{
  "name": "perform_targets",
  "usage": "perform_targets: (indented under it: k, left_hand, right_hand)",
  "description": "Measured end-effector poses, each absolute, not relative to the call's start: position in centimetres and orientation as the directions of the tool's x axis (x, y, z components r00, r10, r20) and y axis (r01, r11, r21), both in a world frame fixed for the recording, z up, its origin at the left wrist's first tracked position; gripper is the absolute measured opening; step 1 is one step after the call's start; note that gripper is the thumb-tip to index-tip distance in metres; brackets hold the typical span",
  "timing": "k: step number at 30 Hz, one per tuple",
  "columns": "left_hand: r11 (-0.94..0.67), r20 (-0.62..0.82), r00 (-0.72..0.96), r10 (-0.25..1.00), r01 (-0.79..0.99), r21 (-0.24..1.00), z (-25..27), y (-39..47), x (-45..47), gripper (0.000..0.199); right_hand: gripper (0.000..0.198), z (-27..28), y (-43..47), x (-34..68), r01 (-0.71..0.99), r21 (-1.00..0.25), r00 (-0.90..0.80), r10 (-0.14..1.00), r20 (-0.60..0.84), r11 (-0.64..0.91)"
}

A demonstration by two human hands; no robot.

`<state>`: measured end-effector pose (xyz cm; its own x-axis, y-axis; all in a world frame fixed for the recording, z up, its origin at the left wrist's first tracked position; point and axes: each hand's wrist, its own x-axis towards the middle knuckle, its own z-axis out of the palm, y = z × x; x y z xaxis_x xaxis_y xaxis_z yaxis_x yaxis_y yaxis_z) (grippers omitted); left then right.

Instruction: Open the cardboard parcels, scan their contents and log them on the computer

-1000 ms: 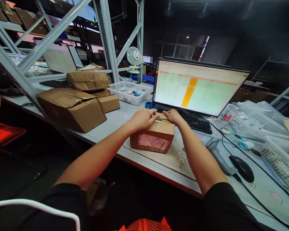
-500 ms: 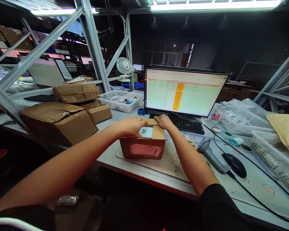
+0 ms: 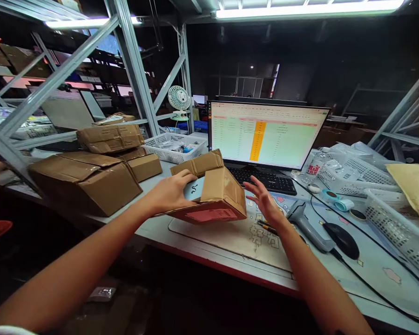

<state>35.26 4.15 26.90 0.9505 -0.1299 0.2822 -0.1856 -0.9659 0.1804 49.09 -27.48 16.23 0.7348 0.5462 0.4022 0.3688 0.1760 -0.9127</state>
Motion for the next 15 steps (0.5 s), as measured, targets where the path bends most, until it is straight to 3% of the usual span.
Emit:
perform_targets:
  k: [3,7,9,11,15]
  left_hand:
    - [-0.865,0.462,0.883,-0.088,-0.298,0.405,24.6,3.3,33.9,0.065]
    - [-0.651,0.432,0.902,-0.015,-0.337,0.68,20.5,-0.4,33.0,0.051]
    - [-0.575,0.398,0.917,0.022,-0.314,0.756,18.3,-1.3,32.6,0.051]
    - [-0.557,0.382,0.919,0.097,-0.268,0.786,16.5,-0.7,32.4,0.057]
    - [-0.518,0.415,0.857,0.306,-0.216,0.828,14.7,3.1,31.9,0.071]
  right_hand:
    - [0.13,14.8,-30.0,44.7,0.389,-0.904,0.706,0.573,0.417,0.178]
    - [0.112,14.7,-30.5,39.8,0.479,-0.878,0.724,0.56,0.401,0.009]
    - [0.124,15.1,-31.3,38.4,0.529,-0.847,0.752,0.436,0.495,0.049]
    - [0.129,15.7,-33.2,37.8,0.569,-0.819,0.789,0.231,0.57,0.076]
    - [0.079,17.1,-39.3,38.5,0.604,-0.796,0.792,-0.135,0.595,0.037]
